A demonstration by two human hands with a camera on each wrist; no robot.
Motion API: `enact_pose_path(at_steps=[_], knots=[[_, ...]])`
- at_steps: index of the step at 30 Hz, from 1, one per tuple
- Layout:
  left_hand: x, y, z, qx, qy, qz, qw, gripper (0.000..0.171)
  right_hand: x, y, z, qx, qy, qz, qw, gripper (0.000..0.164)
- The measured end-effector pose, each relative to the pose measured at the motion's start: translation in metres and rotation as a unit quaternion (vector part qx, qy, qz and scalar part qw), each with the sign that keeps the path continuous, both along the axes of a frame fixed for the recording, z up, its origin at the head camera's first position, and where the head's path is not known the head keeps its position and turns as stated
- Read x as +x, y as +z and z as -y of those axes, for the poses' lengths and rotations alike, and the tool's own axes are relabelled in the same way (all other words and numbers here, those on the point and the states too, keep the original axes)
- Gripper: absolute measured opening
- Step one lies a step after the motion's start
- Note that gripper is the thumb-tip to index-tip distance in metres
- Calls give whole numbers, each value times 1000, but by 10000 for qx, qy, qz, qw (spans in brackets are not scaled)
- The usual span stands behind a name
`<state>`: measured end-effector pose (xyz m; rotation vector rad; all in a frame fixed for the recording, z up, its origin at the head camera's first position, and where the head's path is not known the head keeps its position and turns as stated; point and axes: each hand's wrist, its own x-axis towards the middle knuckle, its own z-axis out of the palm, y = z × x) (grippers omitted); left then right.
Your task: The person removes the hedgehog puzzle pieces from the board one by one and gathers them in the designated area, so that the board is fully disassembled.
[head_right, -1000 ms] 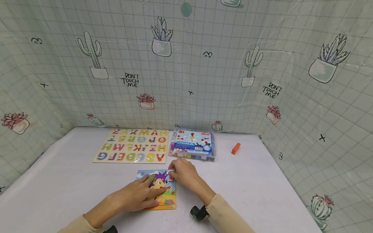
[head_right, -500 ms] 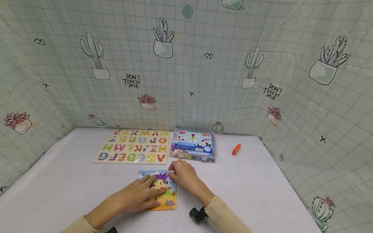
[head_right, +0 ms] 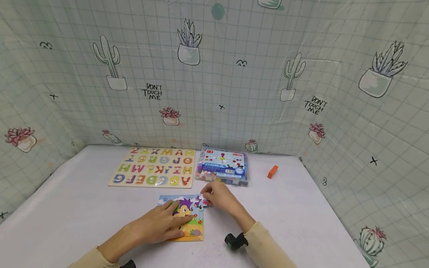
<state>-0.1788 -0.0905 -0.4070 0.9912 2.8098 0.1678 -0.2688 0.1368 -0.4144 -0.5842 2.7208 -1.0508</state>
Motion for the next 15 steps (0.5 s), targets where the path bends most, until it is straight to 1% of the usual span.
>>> enact_pose_path(at_steps=[7, 15], knots=[[0, 1, -1, 1, -17, 2, 10000, 47, -2, 2, -19, 106, -278, 12, 9996, 12], [0, 0, -1, -4, 18, 49, 10000, 47, -5, 3, -31, 463, -502, -378, 9970, 10]])
